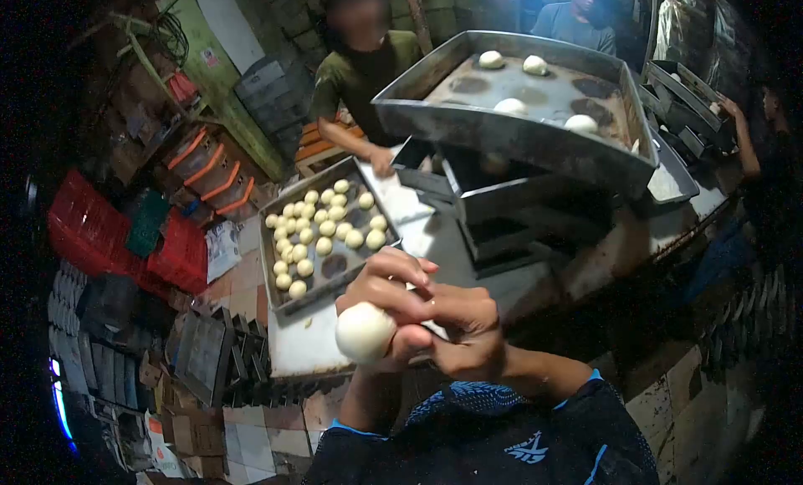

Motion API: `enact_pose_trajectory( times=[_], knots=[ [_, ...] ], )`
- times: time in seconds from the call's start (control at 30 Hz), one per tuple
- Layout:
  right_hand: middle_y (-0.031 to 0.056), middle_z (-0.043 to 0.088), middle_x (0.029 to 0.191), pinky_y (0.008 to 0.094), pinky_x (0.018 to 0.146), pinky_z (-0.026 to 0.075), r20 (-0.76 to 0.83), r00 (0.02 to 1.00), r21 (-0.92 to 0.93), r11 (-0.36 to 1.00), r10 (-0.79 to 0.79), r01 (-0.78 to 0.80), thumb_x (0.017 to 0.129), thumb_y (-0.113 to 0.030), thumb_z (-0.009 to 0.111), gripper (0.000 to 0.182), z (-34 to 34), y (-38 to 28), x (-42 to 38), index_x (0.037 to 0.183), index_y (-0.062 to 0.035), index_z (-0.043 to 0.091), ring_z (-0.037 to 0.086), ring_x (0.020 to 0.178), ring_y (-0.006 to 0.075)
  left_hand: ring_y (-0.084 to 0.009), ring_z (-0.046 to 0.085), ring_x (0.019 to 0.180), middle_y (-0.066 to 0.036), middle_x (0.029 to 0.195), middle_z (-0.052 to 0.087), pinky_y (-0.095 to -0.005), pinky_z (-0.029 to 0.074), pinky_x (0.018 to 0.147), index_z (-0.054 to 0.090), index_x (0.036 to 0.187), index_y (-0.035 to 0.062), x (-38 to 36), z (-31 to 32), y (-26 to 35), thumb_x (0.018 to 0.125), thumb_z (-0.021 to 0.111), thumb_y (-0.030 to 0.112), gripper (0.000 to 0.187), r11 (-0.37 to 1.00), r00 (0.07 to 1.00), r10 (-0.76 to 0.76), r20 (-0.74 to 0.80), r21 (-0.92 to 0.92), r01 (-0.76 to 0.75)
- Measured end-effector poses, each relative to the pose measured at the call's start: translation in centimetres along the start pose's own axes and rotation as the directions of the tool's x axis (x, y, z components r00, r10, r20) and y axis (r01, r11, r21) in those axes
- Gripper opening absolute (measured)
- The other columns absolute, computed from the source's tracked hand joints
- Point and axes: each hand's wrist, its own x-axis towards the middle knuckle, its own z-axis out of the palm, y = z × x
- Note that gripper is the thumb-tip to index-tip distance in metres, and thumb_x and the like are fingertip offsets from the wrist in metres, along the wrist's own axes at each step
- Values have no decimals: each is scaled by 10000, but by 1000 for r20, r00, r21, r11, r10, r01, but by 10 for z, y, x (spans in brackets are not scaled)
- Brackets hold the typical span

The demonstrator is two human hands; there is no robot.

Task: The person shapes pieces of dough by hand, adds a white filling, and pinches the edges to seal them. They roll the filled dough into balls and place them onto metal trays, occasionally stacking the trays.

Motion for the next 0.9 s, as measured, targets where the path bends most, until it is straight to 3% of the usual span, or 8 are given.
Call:
enact_pose_trajectory(
  times=[0.1, 0.2, 0.27, 0.37, 0.5, 0.63, 0.77, 0.9],
  knots=[
    [191, 700, 992, 384, 822, 574, 74, 988, -479, 864, -139, 157, 791, 57, 672, 147, -60, -24, 27, 936, 65, 691, 705, 914, 328, -163, 478, 649, -44, 701, 545, -337, 448, 612, 548, 686, 40, 19, 25, -26, 940, 728, 275, 390, 995, 997, 0, -82, 98, 9],
    [233, 638, 1170, 422, 843, 586, 157, 887, -740, 542, -435, 397, 844, -40, 676, 267, -93, -44, 30, 1100, 33, 679, 675, 1014, 357, -166, 409, 478, -55, 579, 472, -325, 326, 459, 528, 649, 27, 31, 59, -47, 865, 770, 124, 338, 957, 991, -113, -77, 258, 129],
    [213, 639, 1121, 417, 834, 597, 385, 785, -691, 412, -486, 594, 873, -104, 633, 263, -101, -48, 42, 1088, 44, 671, 662, 1021, 367, -218, 485, 505, -92, 619, 535, -349, 394, 489, 572, 725, 13, 43, 78, -57, 801, 790, 188, 290, 992, 984, -126, 130, -8, 128],
    [178, 636, 1065, 416, 823, 600, 563, 742, -723, 217, -363, 655, 771, -60, 689, 323, -130, -57, 52, 1071, 55, 655, 665, 943, 358, -246, 527, 539, -109, 643, 557, -358, 432, 522, 593, 767, 13, 53, 113, -62, 781, 792, 213, 283, 966, 959, -237, 153, -66, 249],
    [176, 644, 1008, 371, 756, 563, 410, 891, -688, 574, -197, 444, 857, -68, 657, 218, -183, -78, 93, 1040, 50, 635, 664, 862, 296, -238, 590, 646, -128, 786, 605, -305, 490, 612, 666, 1039, 4, 92, 125, -70, 821, 786, 182, 306, 967, 924, -122, 363, -166, 192],
    [141, 675, 888, 339, 659, 506, 170, 985, -705, 697, -17, 134, 1018, -184, 530, 250, -235, -62, 160, 1043, 23, 667, 650, 766, 206, -47, 497, 731, 24, 869, 518, -181, 422, 650, 430, 1507, 39, 111, 96, -56, 783, 828, 32, 826, 882, 848, -442, 292, -34, 471],
    [121, 696, 824, 347, 692, 510, 156, 978, -827, 559, 138, 53, 1056, -255, 476, 318, -287, 19, 240, 1095, -16, 681, 653, 755, 200, -82, 513, 653, -14, 823, 580, -222, 431, 591, 598, 1322, 47, 82, 60, -41, 773, 852, 74, 606, 935, 923, -347, 165, -10, 354],
    [244, 537, 1368, 415, 1124, 373, 164, 744, -965, 263, 648, -16, 1029, -353, 501, 536, -317, 119, 219, 1410, 22, 465, 492, 1336, 329, -98, 538, 646, -27, 751, 578, -241, 415, 578, 666, 1125, 46, 32, 19, -20, 720, 892, 60, 464, 962, 959, -266, -101, -84, 258]
  ],
)
